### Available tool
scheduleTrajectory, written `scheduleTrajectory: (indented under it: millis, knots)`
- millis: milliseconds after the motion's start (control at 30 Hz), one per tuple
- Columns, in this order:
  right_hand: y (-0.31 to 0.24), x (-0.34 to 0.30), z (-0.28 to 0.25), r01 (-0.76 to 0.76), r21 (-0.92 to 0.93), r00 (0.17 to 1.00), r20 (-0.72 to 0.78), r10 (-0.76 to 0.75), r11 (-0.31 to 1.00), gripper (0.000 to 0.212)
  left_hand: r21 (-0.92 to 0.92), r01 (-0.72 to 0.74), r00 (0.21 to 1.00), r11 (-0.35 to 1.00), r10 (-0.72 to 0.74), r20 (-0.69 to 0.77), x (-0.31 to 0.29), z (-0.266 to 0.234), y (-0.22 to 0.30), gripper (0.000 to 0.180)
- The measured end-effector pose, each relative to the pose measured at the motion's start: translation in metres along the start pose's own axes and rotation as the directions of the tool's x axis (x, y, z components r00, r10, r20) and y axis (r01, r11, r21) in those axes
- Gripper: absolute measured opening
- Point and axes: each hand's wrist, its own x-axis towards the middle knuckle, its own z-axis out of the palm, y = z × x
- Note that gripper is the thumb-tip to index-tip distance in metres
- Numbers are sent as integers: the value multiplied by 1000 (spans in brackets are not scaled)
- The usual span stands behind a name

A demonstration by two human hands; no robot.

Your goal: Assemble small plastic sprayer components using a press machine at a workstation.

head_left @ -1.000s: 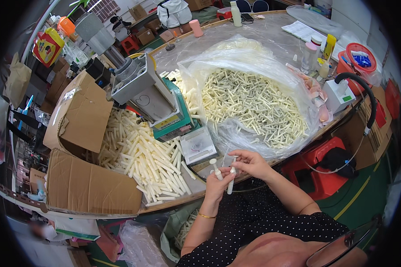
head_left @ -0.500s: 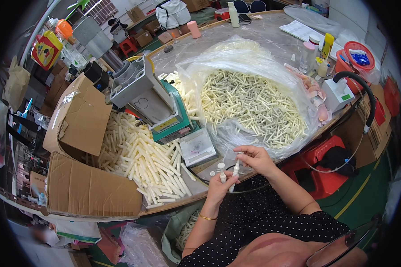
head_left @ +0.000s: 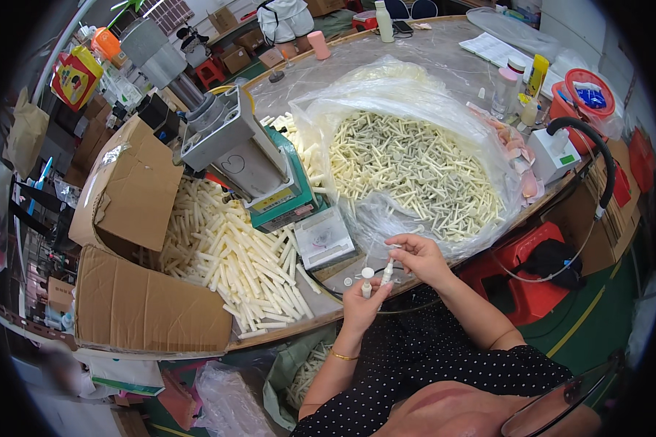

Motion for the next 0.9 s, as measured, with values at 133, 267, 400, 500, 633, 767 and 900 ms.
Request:
scheduleTrajectory:
  millis: [133,267,400,500,633,767,900]
  knots:
    - [-2,0,1,-2,-24,1000,-13,2,1000,26,42,-23,1000,999,23,3,1,-1,-1,10]
    - [-5,-1,4,25,38,999,41,-27,999,29,-56,15,999,998,-13,50,3,-3,3,11]
    - [-1,-10,7,-4,26,996,88,2,1000,35,-126,129,991,984,-125,40,-5,-4,1,9]
    - [-2,-2,10,-28,43,998,62,25,999,34,-168,86,996,982,-83,20,1,-5,0,9]
    - [-4,-2,7,-36,38,998,46,35,999,32,-73,35,999,997,-34,9,1,-3,0,9]
    - [3,1,5,-56,19,998,22,56,998,33,-23,-33,999,999,33,-22,3,-2,-10,10]
    - [9,1,7,-31,-7,1000,1,31,999,33,282,-128,990,951,140,-24,3,-5,-10,11]
